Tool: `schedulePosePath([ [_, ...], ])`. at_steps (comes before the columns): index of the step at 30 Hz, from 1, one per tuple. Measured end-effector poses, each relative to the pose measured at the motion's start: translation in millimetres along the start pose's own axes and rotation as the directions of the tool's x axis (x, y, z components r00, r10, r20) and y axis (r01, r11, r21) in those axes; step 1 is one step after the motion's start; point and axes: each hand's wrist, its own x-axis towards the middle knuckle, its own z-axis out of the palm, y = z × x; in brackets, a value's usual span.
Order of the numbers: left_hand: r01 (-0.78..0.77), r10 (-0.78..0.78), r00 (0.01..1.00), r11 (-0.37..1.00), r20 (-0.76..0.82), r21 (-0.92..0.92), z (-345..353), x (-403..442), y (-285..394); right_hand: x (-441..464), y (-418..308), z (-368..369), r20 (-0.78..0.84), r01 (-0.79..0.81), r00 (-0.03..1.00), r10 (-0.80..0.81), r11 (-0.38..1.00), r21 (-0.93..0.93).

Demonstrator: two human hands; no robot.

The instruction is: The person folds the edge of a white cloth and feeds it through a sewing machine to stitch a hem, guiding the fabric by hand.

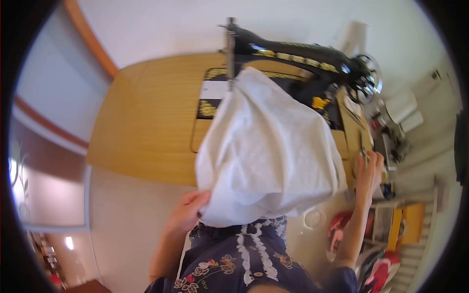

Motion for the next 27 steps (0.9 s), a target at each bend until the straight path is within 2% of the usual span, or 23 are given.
schedulePosePath([
  [2,0.122,-0.123,0.992,0.992,0.026,0.035,7.6,-3.8,-1.9,-2.2,-29.4,-3.8,0.138,0.001,0.99,-0.027,0.982,0.186],
  [3,0.136,-0.143,0.988,0.984,0.055,0.114,9.0,-5.0,-1.8,-4.9,-45.7,-7.0,0.207,-0.016,0.978,-0.04,0.965,0.262],
  [4,0.149,-0.169,0.982,0.969,0.087,0.197,10.0,-5.8,-1.1,-8.0,-62.1,-8.6,0.307,0.039,0.943,-0.126,0.96,0.277],
  [5,0.125,-0.151,0.982,0.968,0.111,0.216,14.8,-6.6,-0.3,-10.0,-77.6,-9.2,0.404,0.09,0.891,-0.208,0.952,0.291],
  [6,0.099,-0.134,0.982,0.967,0.136,0.233,19.4,-7.2,0.3,-9.6,-92.2,-10.4,0.471,0.064,0.851,-0.233,0.936,0.347],
  [8,-0.017,-0.005,0.987,0.991,0.159,0.134,35.4,-12.9,1.8,-6.1,-112.4,-10.5,0.6,-0.009,0.747,-0.288,0.897,0.442],
  [9,-0.084,0.066,0.986,0.99,0.153,0.115,37.8,-12.5,1.1,-6.2,-114.3,-4.6,0.583,-0.096,0.759,-0.289,0.837,0.539],
  [11,-0.224,0.212,0.968,0.971,0.134,0.083,39.9,-11.0,2.3,-4.3,-119.8,11.5,0.549,-0.256,0.786,-0.283,0.659,0.707],
  [12,-0.286,0.28,0.957,0.955,0.081,0.076,40.9,-10.8,1.4,5.5,-122.8,10.2,0.634,-0.535,0.762,-0.13,0.425,0.731],
  [13,-0.345,0.344,0.939,0.936,0.027,0.073,41.8,-11.0,0.1,19.7,-125.0,4.6,0.734,-0.728,0.679,-0.006,0.119,0.675],
  [14,-0.402,0.405,0.914,0.912,-0.025,0.076,41.6,-11.2,-0.2,35.2,-126.4,-0.7,0.834,-0.807,0.548,0.07,-0.218,0.549],
  [16,-0.501,0.507,0.861,0.86,-0.044,0.091,40.6,-13.2,5.4,74.6,-109.9,-4.6,0.848,-0.81,0.511,0.143,-0.251,0.53],
  [17,-0.549,0.555,0.83,0.83,-0.052,0.1,40.6,-14.2,9.3,92.8,-90.4,2.0,0.777,-0.772,0.628,-0.044,-0.167,0.614],
  [18,-0.559,0.565,0.82,0.825,-0.092,0.083,43.0,-15.0,12.4,105.7,-77.2,9.8,0.722,-0.722,0.691,-0.001,-0.005,0.691],
  [19,-0.569,0.572,0.809,0.82,-0.134,0.065,47.3,-16.2,14.9,111.8,-74.9,10.2,0.617,-0.555,0.787,-0.011,0.426,0.715],
  [20,-0.579,0.578,0.797,0.814,-0.178,0.048,50.0,-17.4,16.9,118.9,-74.3,6.6,0.512,-0.272,0.855,-0.083,0.768,0.579],
  [21,-0.554,0.564,0.796,0.825,-0.221,0.111,50.8,-19.1,17.4,125.9,-75.0,0.1,0.429,0.066,0.88,-0.204,0.947,0.314],
  [22,-0.522,0.55,0.792,0.835,-0.266,0.172,51.4,-21.5,15.8,126.6,-97.5,-19.1,0.582,0.188,0.803,-0.128,0.981,-0.045],
  [23,-0.483,0.535,0.785,0.844,-0.311,0.232,51.1,-24.1,13.4,122.4,-97.1,-16.2,0.561,0.271,0.803,-0.201,0.962,-0.043],
  [25,-0.443,0.63,0.699,0.753,-0.338,0.487,40.5,-24.4,0.5,111.4,-96.7,-8.4,0.519,0.426,0.783,-0.344,0.904,-0.042],
  [26,-0.404,0.677,0.654,0.69,-0.337,0.601,35.6,-22.4,-5.6,111.3,-101.3,-8.3,0.468,0.439,0.788,-0.4,0.898,0.03],
  [27,-0.425,0.691,0.63,0.689,-0.355,0.587,33.0,-19.9,-10.1,112.0,-113.8,-12.7,0.411,0.455,0.791,-0.454,0.885,0.102],
])
